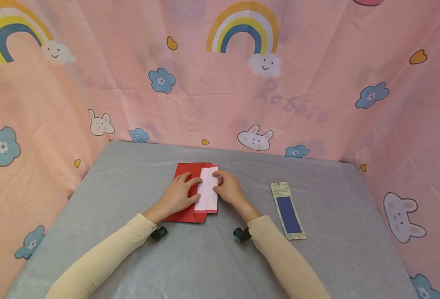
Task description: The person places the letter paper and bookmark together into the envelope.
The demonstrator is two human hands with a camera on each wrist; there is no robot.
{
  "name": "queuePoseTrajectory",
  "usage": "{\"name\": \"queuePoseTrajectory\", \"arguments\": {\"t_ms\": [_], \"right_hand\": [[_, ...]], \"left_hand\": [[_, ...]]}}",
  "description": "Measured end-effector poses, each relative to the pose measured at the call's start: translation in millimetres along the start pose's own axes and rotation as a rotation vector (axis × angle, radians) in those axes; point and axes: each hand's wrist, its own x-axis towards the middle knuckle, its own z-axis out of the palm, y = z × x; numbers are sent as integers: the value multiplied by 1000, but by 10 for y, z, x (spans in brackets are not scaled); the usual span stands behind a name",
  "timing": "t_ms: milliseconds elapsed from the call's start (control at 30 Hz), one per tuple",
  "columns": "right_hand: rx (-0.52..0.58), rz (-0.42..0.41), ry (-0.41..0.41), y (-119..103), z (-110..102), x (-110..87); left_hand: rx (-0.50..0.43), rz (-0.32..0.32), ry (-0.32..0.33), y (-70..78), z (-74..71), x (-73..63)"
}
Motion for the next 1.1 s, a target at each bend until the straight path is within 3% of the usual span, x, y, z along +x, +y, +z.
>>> {"name": "queuePoseTrajectory", "arguments": {"t_ms": [467, 867, 1100], "right_hand": [[2, -8, 44, -43, 82, 16], [-58, -27, 110, -31, 208, 40], [-6, -27, 104, 7, 198, 31]], "left_hand": [[3, -4, -4, -5, -5, 1], [7, 7, 8, -3, -10, -8], [16, 15, 15, -7, -5, -5]]}}
